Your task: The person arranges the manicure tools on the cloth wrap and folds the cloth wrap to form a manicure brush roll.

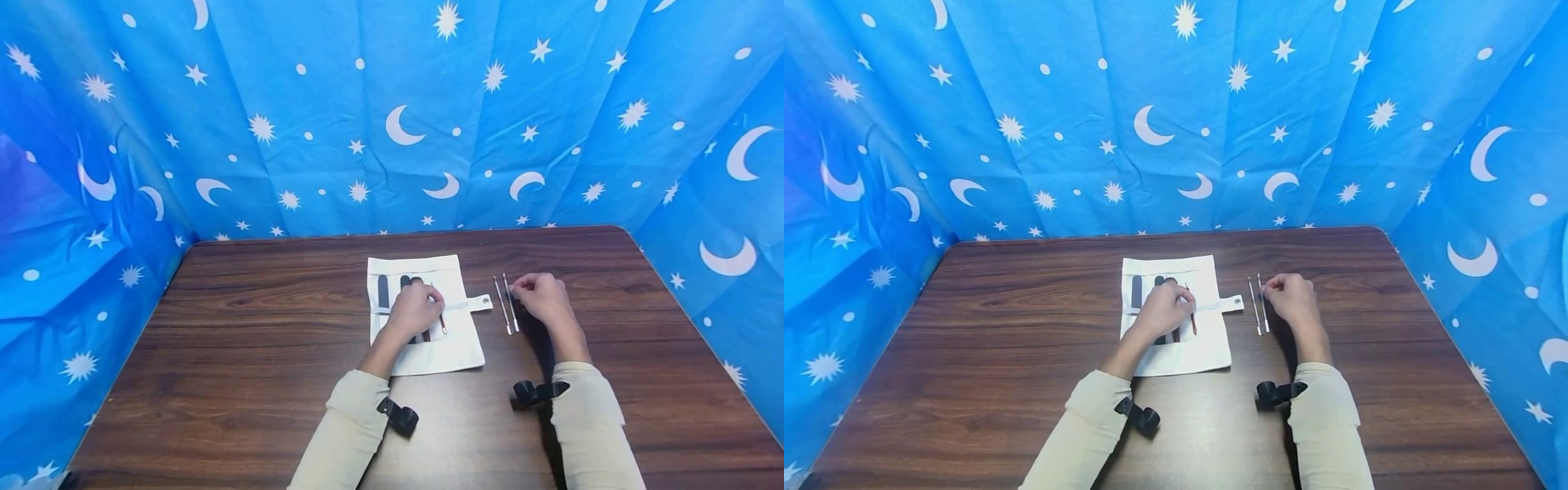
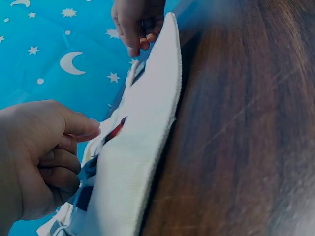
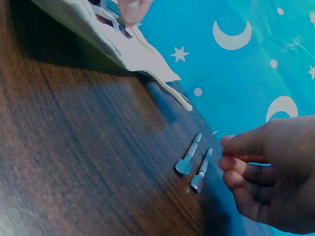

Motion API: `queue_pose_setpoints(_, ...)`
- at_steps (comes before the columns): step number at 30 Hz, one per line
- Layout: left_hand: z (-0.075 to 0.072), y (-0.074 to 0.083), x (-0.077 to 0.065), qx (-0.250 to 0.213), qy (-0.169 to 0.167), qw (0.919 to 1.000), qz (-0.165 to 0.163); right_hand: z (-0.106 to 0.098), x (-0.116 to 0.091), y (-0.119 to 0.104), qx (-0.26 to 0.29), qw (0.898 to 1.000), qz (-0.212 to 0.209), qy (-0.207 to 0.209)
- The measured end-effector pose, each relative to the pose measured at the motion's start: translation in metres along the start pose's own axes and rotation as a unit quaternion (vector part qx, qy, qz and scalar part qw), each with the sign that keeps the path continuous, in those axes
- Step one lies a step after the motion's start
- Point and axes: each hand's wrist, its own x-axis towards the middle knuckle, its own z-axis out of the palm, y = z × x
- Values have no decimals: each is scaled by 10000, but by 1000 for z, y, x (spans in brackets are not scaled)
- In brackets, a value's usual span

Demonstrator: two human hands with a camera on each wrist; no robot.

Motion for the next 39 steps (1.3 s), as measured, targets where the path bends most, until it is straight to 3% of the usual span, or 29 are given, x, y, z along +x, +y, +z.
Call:
queue_pose_setpoints(11,5,-3,0,314,5,9995,-57,-2,2,-4,-716,9964,239,-388)
queue_pose_setpoints(18,8,-5,1,428,86,9990,-60,-4,2,-7,-776,9947,470,-475)
queue_pose_setpoints(26,8,-4,1,433,55,9990,-92,-6,6,-8,-977,9913,369,-803)
queue_pose_setpoints(29,8,-5,1,443,40,9990,-97,-8,6,-6,-851,9920,369,-857)
queue_pose_setpoints(39,9,-7,1,519,82,9986,23,-6,10,-2,271,9992,-118,-254)
